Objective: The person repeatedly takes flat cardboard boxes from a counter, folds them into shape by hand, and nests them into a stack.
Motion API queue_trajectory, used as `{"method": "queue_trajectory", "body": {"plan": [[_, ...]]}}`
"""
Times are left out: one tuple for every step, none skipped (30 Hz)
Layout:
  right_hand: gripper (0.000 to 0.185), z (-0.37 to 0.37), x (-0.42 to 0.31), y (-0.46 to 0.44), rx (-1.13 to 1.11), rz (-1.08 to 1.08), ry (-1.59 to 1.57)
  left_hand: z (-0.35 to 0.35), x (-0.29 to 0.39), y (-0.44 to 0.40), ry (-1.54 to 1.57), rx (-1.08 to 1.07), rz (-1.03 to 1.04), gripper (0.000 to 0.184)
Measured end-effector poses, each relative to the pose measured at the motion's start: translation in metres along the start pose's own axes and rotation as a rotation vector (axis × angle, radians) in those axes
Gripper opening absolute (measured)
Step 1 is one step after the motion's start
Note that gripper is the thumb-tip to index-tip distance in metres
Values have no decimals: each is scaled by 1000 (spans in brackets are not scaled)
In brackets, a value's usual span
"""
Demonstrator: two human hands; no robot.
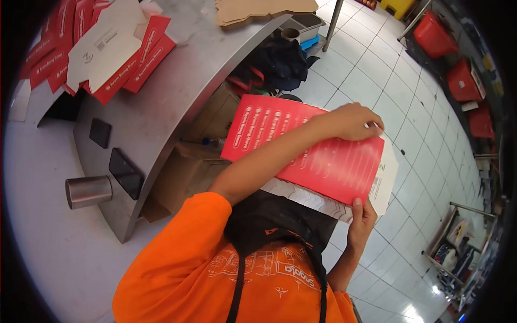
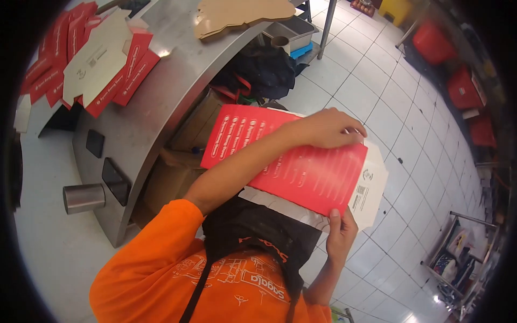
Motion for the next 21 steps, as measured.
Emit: {"method": "queue_trajectory", "body": {"plan": [[33,-2,-2,0,76,11,-24,3,14,0,-2,-40,-17,44],[33,-11,11,-1,63,42,-39,2,24,6,-139,-21,2,47],[33,-24,35,-2,59,76,-56,-2,31,19,-274,-7,27,50],[32,-35,54,2,62,112,-75,-3,35,33,-407,4,55,54],[34,-33,60,5,73,150,-162,-2,27,49,-507,108,42,57],[35,-21,47,5,103,162,-204,3,12,65,-606,215,29,61],[36,-12,42,3,127,143,-164,12,-9,78,-653,245,-7,62],[37,-7,39,1,147,124,-126,17,-24,86,-703,275,-47,63],[39,-3,34,-4,117,122,-89,16,-24,89,-688,281,-19,63],[40,-1,27,-5,80,126,-48,17,-24,94,-668,286,1,63],[42,0,23,-3,41,126,-9,18,-23,98,-652,294,20,63],[43,-1,26,1,-3,163,-26,22,-23,103,-647,295,11,63],[44,-5,31,-1,-41,183,-50,23,-26,101,-653,303,15,63],[45,-6,32,-5,-75,198,-78,22,-27,97,-663,309,27,63],[47,-3,23,-6,-87,174,-73,19,-28,94,-642,292,19,63],[47,-4,23,-6,-87,175,-47,17,-30,94,-615,272,9,64],[48,-6,26,-6,-92,180,-15,19,-32,92,-584,254,-7,64],[48,-7,25,-8,-103,184,16,19,-30,90,-567,250,3,65],[50,-8,22,-9,-83,146,34,18,-28,90,-552,245,5,65],[52,-8,16,-11,-72,110,50,16,-28,92,-540,243,-3,66],[54,-5,9,-16,-67,71,60,16,-28,93,-555,255,10,66]]}}
Point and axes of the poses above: each hand's wrist, its own y-axis away from the middle knuckle, its own z-axis out of the palm, x = y × z, the point moved 4 cm from there along -y, towards the middle knuckle, and after that the axes turned 1 degree about -z, right-handed, at the moved point
